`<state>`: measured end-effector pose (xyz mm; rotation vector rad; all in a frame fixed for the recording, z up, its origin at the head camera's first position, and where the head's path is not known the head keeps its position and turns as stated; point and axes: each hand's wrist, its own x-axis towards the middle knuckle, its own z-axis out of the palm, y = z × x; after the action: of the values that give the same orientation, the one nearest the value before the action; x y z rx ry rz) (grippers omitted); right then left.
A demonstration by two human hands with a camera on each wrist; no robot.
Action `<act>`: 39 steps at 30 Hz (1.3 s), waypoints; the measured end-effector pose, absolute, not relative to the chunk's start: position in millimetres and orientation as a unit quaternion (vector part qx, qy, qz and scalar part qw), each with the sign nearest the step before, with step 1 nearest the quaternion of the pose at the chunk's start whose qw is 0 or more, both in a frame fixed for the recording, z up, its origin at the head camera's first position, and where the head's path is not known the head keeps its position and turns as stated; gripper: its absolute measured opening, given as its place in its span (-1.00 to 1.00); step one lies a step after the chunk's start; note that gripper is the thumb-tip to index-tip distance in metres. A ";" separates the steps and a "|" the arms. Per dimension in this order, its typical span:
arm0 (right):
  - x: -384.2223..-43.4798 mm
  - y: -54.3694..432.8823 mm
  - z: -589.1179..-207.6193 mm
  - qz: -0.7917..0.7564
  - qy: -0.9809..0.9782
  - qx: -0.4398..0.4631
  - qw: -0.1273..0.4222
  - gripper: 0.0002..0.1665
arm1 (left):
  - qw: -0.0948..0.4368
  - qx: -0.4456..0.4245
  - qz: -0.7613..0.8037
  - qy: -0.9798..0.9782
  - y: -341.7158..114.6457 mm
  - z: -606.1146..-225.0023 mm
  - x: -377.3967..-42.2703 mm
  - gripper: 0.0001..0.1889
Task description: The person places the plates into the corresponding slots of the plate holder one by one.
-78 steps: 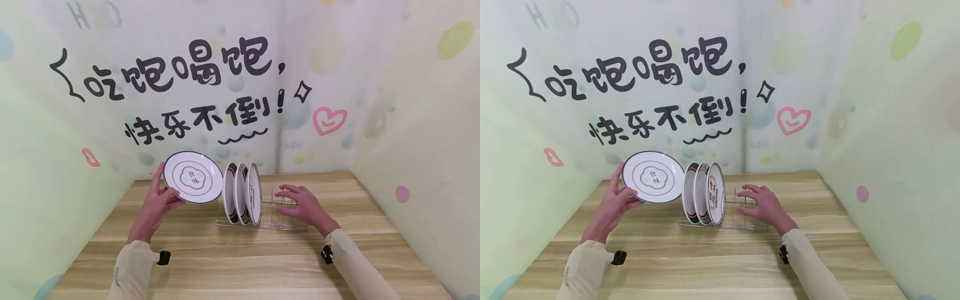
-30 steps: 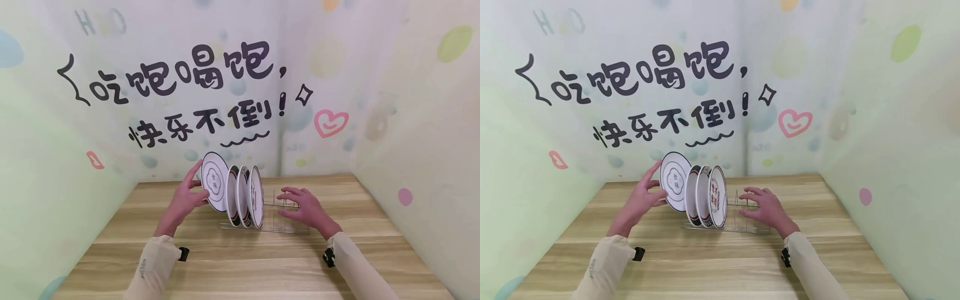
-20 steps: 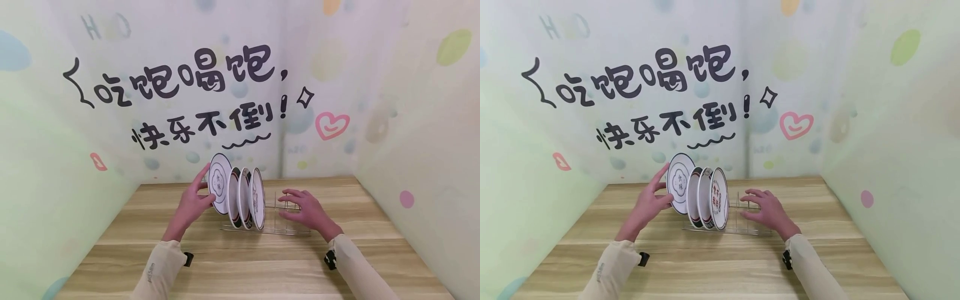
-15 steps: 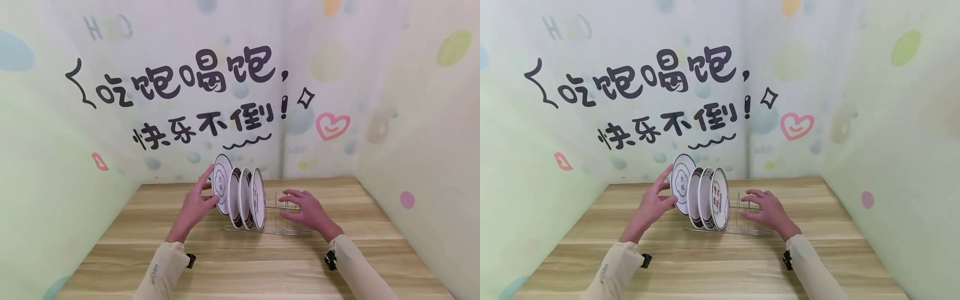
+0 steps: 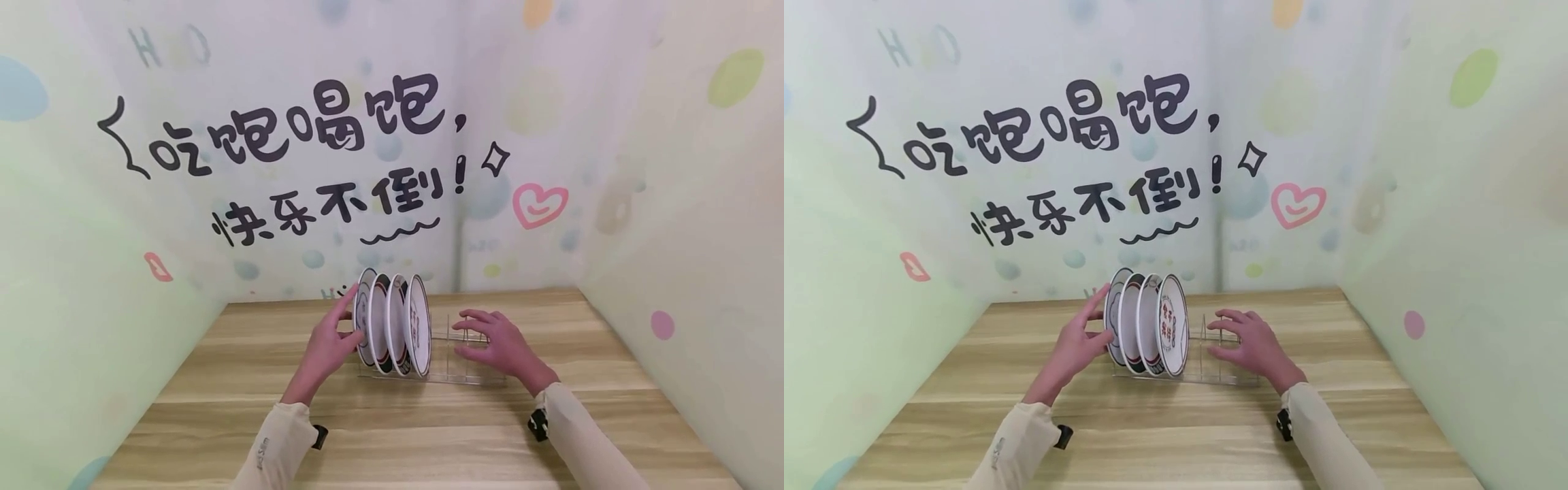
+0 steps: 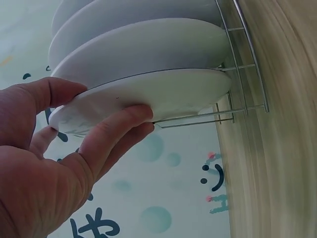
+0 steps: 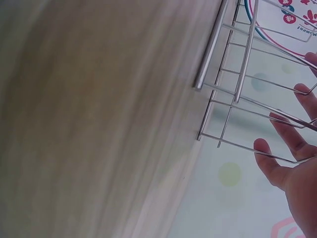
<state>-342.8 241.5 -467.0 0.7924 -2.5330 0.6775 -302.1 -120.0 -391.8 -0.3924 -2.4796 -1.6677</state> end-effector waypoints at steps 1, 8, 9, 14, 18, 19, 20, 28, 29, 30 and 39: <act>-343.6 241.1 -466.4 0.240 -0.906 0.284 0.200 -0.45 | 0.069 -0.132 -0.553 -0.820 -120.0 -391.8 -302.1 -0.04; -346.2 241.5 -462.2 0.231 -0.912 0.277 0.195 -0.44 | 0.093 -0.160 -0.556 -0.810 -118.7 -396.8 -301.0 -0.02; -346.3 241.5 -462.0 0.231 -0.912 0.278 0.193 -0.44 | 0.097 -0.162 -0.556 -0.809 -119.0 -398.9 -300.0 -0.02; -346.0 239.3 -463.4 0.232 -0.914 0.278 0.184 -0.42 | 0.124 -0.165 -0.557 -0.805 -122.5 -416.1 -296.0 -0.02; -345.0 237.4 -465.5 0.234 -0.914 0.275 0.184 -0.43 | 0.165 -0.188 -0.538 -0.805 -123.8 -434.9 -295.9 0.00; -345.1 237.0 -466.1 0.234 -0.914 0.275 0.185 -0.43 | 0.175 -0.193 -0.533 -0.805 -123.6 -439.3 -295.5 0.01; -345.3 236.5 -466.7 0.232 -0.914 0.275 0.186 -0.43 | 0.182 -0.192 -0.527 -0.808 -123.3 -443.5 -294.8 0.02; -346.1 232.1 -469.8 0.223 -0.916 0.279 0.181 -0.41 | 0.171 -0.194 -0.528 -0.809 -118.1 -461.4 -282.8 0.09; -345.6 232.0 -469.8 0.222 -0.916 0.280 0.182 -0.41 | 0.171 -0.195 -0.527 -0.809 -117.6 -462.0 -281.5 0.10; -344.7 232.0 -469.2 0.221 -0.916 0.280 0.182 -0.39 | 0.173 -0.195 -0.525 -0.810 -117.2 -462.5 -280.4 0.10; -340.5 237.8 -461.4 0.276 -0.903 0.275 0.179 -0.51 | 0.205 -0.144 -0.486 -0.837 -113.9 -453.9 -269.5 0.01</act>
<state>-340.5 237.8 -461.4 0.7772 -2.5539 0.7810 -269.5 -113.9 -453.9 -0.4019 -2.3346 -1.3553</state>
